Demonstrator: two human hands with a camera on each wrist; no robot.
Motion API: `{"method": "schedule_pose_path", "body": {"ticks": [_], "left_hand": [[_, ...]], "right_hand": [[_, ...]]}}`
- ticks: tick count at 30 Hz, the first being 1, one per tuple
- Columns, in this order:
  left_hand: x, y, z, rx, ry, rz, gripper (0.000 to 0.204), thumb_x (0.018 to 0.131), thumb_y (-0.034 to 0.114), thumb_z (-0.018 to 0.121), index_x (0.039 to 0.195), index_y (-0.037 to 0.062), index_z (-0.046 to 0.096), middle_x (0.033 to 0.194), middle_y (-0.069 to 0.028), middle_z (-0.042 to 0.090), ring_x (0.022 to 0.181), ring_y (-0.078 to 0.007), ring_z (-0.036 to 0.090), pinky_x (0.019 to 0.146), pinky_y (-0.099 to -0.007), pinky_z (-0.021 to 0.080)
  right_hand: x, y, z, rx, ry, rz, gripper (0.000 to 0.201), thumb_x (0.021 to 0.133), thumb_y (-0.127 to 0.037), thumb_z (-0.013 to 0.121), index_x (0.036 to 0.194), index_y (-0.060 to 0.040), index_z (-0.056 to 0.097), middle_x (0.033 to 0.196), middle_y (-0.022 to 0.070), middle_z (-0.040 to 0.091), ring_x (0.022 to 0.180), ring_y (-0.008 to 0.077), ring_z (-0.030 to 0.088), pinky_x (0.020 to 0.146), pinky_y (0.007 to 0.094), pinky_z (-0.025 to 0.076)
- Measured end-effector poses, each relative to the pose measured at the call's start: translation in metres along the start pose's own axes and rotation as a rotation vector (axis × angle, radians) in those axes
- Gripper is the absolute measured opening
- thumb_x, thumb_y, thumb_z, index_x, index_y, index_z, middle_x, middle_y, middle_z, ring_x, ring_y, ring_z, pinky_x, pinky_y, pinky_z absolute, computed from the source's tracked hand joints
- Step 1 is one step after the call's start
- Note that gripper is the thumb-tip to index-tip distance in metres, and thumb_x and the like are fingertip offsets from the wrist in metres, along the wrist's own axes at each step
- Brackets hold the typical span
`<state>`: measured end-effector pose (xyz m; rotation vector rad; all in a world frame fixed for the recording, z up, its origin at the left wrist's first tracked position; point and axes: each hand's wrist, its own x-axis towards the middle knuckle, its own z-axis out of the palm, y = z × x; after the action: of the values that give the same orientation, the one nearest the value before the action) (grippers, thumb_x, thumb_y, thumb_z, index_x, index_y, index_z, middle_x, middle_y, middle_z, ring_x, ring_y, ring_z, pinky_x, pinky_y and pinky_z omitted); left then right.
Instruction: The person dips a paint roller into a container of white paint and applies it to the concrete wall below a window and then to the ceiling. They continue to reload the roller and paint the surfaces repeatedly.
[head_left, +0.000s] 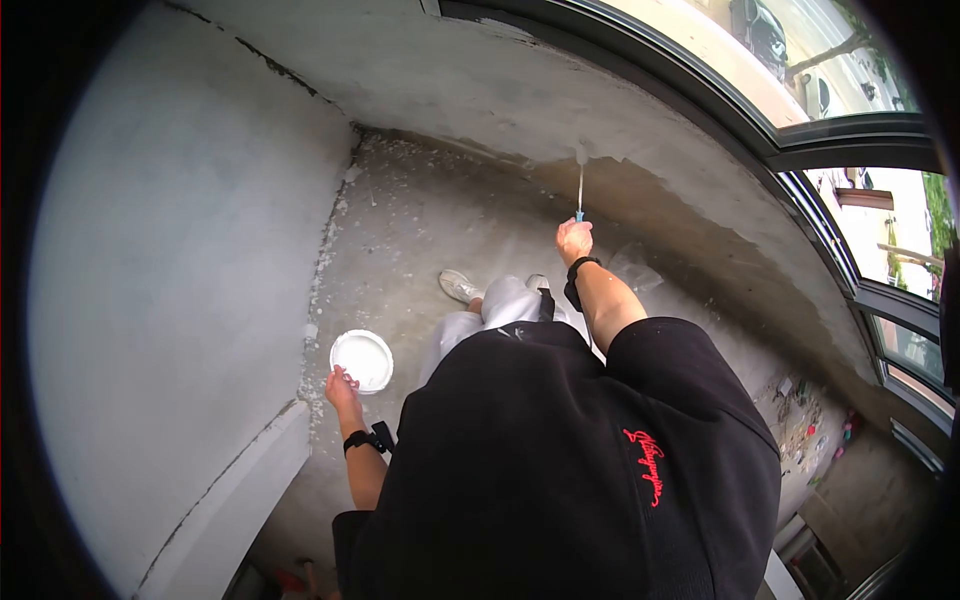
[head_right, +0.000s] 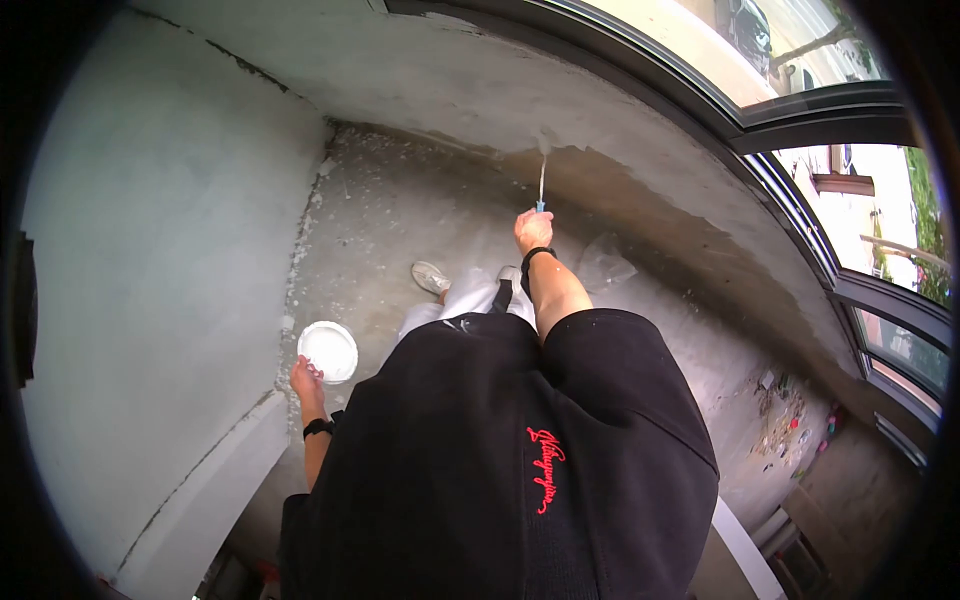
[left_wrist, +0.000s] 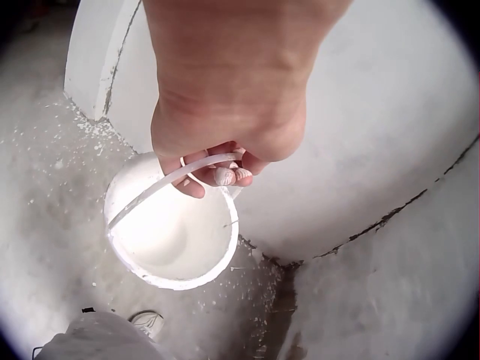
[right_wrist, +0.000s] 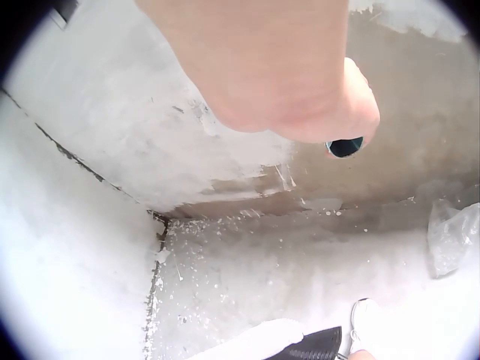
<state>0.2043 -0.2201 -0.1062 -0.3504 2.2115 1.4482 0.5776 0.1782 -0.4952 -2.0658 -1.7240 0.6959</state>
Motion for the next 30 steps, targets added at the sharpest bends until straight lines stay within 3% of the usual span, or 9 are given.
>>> {"method": "schedule_pose_path", "body": {"ticks": [2, 3, 6, 10, 12, 16, 25, 27, 30], "left_hand": [[0.012, 0.003, -0.006, -0.009, -0.019, -0.007, 0.022, 0.094, 0.026, 0.056, 0.084, 0.006, 0.056, 0.061, 0.0013, 0.044, 0.051, -0.0093, 0.041, 0.048, -0.0244, 0.036], [0.021, 0.005, -0.011, -0.023, -0.016, -0.007, 0.022, 0.094, 0.026, 0.056, 0.084, 0.006, 0.056, 0.062, 0.0013, 0.044, 0.051, -0.0094, 0.041, 0.048, -0.0245, 0.036], [0.033, 0.015, 0.014, -0.026, -0.013, -0.006, 0.022, 0.094, 0.026, 0.056, 0.085, 0.0057, 0.056, 0.062, 0.0011, 0.044, 0.051, -0.0094, 0.041, 0.048, -0.025, 0.036], [0.062, 0.029, 0.006, -0.067, -0.031, 0.0, 0.021, 0.094, 0.024, 0.056, 0.085, 0.0049, 0.055, 0.062, 0.0007, 0.044, 0.052, -0.0091, 0.041, 0.048, -0.0245, 0.034], [0.059, 0.025, 0.037, -0.067, -0.032, 0.009, 0.021, 0.094, 0.023, 0.056, 0.084, 0.0047, 0.055, 0.062, 0.0006, 0.044, 0.052, -0.0089, 0.04, 0.047, -0.0239, 0.034], [0.084, 0.023, 0.031, -0.088, -0.051, 0.046, 0.021, 0.093, 0.023, 0.057, 0.083, 0.0044, 0.055, 0.062, 0.0004, 0.044, 0.053, -0.0083, 0.041, 0.047, -0.0225, 0.034], [0.076, 0.005, 0.06, -0.111, -0.012, 0.019, 0.021, 0.093, 0.023, 0.058, 0.082, 0.0051, 0.057, 0.062, 0.0017, 0.045, 0.054, -0.0071, 0.042, 0.048, -0.0213, 0.037], [0.072, -0.003, 0.071, -0.13, -0.012, 0.002, 0.021, 0.092, 0.022, 0.058, 0.081, 0.0053, 0.057, 0.062, 0.0018, 0.046, 0.054, -0.0069, 0.043, 0.048, -0.0214, 0.037], [0.078, -0.012, 0.069, -0.142, -0.042, -0.004, 0.02, 0.092, 0.022, 0.059, 0.081, 0.0054, 0.057, 0.062, 0.0019, 0.047, 0.055, -0.0067, 0.044, 0.048, -0.0215, 0.038]], "right_hand": [[0.003, -0.003, 0.009, -0.075, 0.02, -0.058, 0.035, 0.09, -0.031, 0.048, 0.091, 0.0039, 0.048, 0.081, 0.024, 0.065, 0.079, 0.0399, 0.066, 0.07, 0.0458, 0.053], [0.001, -0.012, 0.018, -0.639, 0.301, -0.359, 0.036, 0.09, -0.032, 0.049, 0.092, 0.0042, 0.047, 0.08, 0.0232, 0.066, 0.078, 0.0395, 0.066, 0.069, 0.0453, 0.054], [0.048, 0.02, 0.073, -0.317, 0.085, -0.431, 0.03, 0.09, -0.026, 0.048, 0.089, 0.0035, 0.052, 0.073, 0.0171, 0.064, 0.071, 0.037, 0.066, 0.062, 0.0413, 0.054], [0.024, -0.161, -0.087, -0.899, -0.25, -0.634, 0.026, 0.091, -0.02, 0.047, 0.083, 0.0011, 0.059, 0.066, 0.0083, 0.06, 0.063, 0.0314, 0.064, 0.055, 0.0352, 0.052], [0.048, -0.177, -0.115, -1.061, -0.366, -0.832, 0.017, 0.083, -0.015, 0.054, 0.092, -0.0092, 0.067, 0.076, 0.0026, 0.063, 0.064, 0.0172, 0.061, 0.049, 0.0327, 0.039], [0.044, -0.23, -0.111, -0.558, -0.193, -0.426, 0.03, 0.094, -0.022, 0.045, 0.078, -0.0041, 0.064, 0.066, 0.0079, 0.058, 0.062, 0.0223, 0.063, 0.048, 0.0295, 0.047], [0.114, -0.222, -0.067, -0.803, -0.412, -0.674, 0.04, 0.094, -0.028, 0.044, 0.103, 0.0087, 0.056, 0.091, 0.0228, 0.063, 0.079, 0.032, 0.067, 0.064, 0.0384, 0.055], [0.114, -0.247, -0.094, -0.027, -0.493, 0.235, 0.034, 0.093, -0.029, 0.051, 0.099, 0.0012, 0.064, 0.088, 0.0182, 0.067, 0.08, 0.0294, 0.067, 0.061, 0.0408, 0.054], [0.111, -0.264, -0.118, -0.277, -0.48, -0.079, 0.038, 0.091, -0.027, 0.047, 0.105, 0.0057, 0.058, 0.104, 0.0267, 0.062, 0.102, 0.0336, 0.061, 0.082, 0.0417, 0.052]]}}
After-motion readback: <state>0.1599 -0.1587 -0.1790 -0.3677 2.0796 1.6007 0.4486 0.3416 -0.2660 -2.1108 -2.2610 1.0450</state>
